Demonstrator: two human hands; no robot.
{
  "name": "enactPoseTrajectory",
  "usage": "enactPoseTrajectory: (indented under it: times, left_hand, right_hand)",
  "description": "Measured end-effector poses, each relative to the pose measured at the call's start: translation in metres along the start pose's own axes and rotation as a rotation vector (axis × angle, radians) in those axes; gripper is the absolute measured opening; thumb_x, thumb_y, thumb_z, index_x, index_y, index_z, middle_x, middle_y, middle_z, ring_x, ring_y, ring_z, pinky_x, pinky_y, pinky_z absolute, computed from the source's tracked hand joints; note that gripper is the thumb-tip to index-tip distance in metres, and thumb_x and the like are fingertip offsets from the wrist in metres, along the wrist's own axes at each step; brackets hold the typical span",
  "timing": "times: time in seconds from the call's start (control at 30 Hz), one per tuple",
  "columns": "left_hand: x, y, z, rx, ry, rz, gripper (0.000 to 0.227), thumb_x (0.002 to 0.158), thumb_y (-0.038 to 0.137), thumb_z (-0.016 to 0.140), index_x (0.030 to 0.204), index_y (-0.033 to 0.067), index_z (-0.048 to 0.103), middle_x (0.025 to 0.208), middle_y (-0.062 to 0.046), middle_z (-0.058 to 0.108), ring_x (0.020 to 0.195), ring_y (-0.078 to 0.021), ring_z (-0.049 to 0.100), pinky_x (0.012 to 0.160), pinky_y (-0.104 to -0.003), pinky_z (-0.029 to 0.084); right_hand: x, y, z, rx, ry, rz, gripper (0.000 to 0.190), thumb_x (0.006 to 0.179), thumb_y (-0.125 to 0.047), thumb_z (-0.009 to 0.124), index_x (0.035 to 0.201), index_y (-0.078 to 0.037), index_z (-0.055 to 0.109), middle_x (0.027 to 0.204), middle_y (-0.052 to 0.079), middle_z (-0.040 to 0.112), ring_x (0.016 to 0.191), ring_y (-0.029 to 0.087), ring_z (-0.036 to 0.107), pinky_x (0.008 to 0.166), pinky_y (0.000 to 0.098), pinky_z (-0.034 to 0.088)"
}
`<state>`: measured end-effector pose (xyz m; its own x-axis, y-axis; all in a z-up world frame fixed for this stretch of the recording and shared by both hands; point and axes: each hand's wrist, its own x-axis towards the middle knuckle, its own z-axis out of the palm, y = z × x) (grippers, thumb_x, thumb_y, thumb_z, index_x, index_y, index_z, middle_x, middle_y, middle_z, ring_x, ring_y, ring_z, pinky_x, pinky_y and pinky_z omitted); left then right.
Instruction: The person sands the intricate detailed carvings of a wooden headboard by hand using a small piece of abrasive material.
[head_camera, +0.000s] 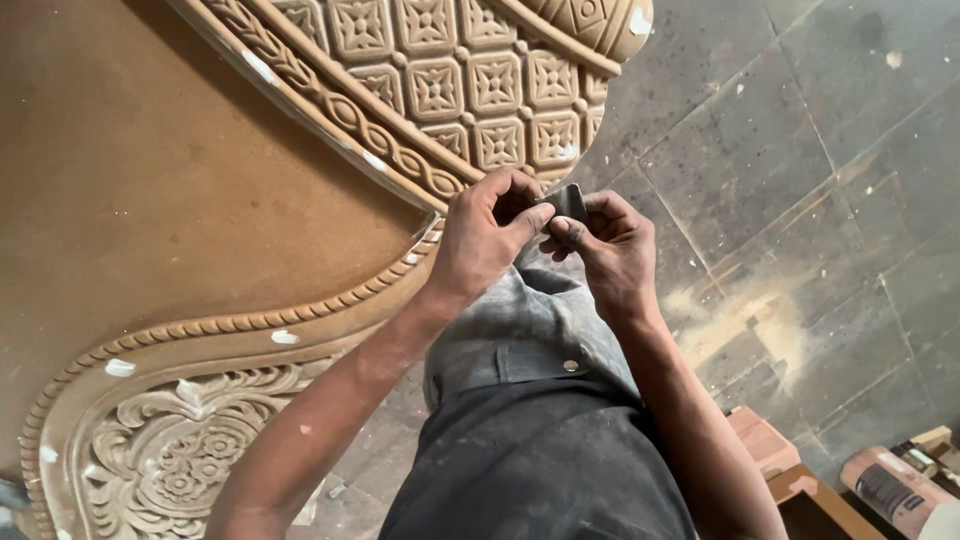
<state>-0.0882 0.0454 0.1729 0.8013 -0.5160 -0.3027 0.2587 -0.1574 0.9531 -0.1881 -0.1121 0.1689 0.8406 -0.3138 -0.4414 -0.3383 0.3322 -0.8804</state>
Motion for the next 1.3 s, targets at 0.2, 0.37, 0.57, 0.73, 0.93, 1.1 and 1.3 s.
enactPoseTrajectory:
  times: [0.2, 0.37, 0.57, 0.73, 0.93, 1.1, 1.3]
  left_hand:
    - [-0.005, -0.027, -0.006, -0.621, -0.044, -0.294, 0.012, 0.089, 0.001, 0.077, 0.095, 0.0036, 0.067, 0.084, -0.001, 0.068, 0.074, -0.0088, 0.063, 0.07, -0.025, 0.054]
    - [-0.005, -0.036, -0.016, -0.832, -0.073, -0.327, 0.019, 0.088, -0.002, 0.077, 0.101, 0.0053, 0.066, 0.088, -0.001, 0.068, 0.078, -0.0099, 0.064, 0.074, -0.025, 0.055]
    - [-0.015, -0.024, -0.022, -0.705, -0.228, -0.318, 0.024, 0.094, 0.004, 0.073, 0.118, 0.0002, 0.069, 0.098, -0.004, 0.071, 0.087, -0.0101, 0.066, 0.081, -0.025, 0.056]
    - [-0.017, -0.02, -0.02, -0.399, -0.19, -0.117, 0.019, 0.097, 0.007, 0.075, 0.115, -0.0001, 0.07, 0.1, -0.002, 0.071, 0.093, -0.0065, 0.064, 0.085, -0.024, 0.054]
    - [-0.012, -0.017, -0.027, 0.105, -0.059, 0.152, 0.023, 0.085, 0.002, 0.079, 0.106, 0.005, 0.072, 0.101, -0.002, 0.073, 0.089, -0.008, 0.069, 0.079, -0.025, 0.055]
    - [-0.019, -0.016, -0.035, 0.066, -0.06, 0.16, 0.023, 0.085, -0.006, 0.078, 0.106, 0.0049, 0.073, 0.097, -0.004, 0.071, 0.084, -0.0105, 0.066, 0.073, -0.026, 0.053]
    - [-0.033, -0.009, -0.051, -0.183, -0.135, 0.317, 0.03, 0.088, -0.014, 0.07, 0.111, 0.005, 0.07, 0.107, -0.003, 0.072, 0.1, -0.011, 0.07, 0.086, -0.027, 0.06]
  right_hand:
    - [-0.006, 0.003, 0.009, 0.023, 0.031, 0.047, 0.019, 0.099, -0.008, 0.07, 0.112, 0.005, 0.068, 0.093, 0.009, 0.074, 0.076, 0.014, 0.069, 0.071, 0.0279, 0.057]
    - [-0.01, 0.004, 0.016, 0.021, 0.05, 0.055, 0.025, 0.103, -0.014, 0.069, 0.117, 0.007, 0.071, 0.095, 0.007, 0.073, 0.079, 0.011, 0.062, 0.075, 0.0251, 0.051]
    - [-0.018, 0.009, 0.019, 0.067, 0.169, 0.078, 0.021, 0.1, -0.011, 0.07, 0.113, 0.005, 0.071, 0.091, 0.005, 0.072, 0.072, 0.009, 0.06, 0.068, 0.0234, 0.048]
    - [-0.027, 0.012, 0.025, -0.007, 0.205, 0.032, 0.019, 0.1, -0.01, 0.072, 0.111, 0.005, 0.073, 0.087, 0.003, 0.07, 0.071, 0.007, 0.056, 0.065, 0.0222, 0.045]
    - [-0.034, 0.016, 0.028, 0.026, 0.122, 0.046, 0.017, 0.103, -0.015, 0.071, 0.11, 0.0, 0.075, 0.093, 0.003, 0.071, 0.082, 0.009, 0.059, 0.075, 0.0236, 0.047]
    - [-0.039, 0.009, 0.036, -0.03, 0.044, -0.026, 0.019, 0.103, -0.013, 0.069, 0.116, 0.0, 0.074, 0.121, 0.008, 0.068, 0.105, 0.01, 0.063, 0.091, 0.0256, 0.05]
    - [-0.049, 0.002, 0.05, -0.126, 0.019, -0.135, 0.028, 0.091, -0.004, 0.077, 0.118, 0.001, 0.072, 0.133, 0.014, 0.068, 0.102, 0.012, 0.069, 0.087, 0.0258, 0.057]
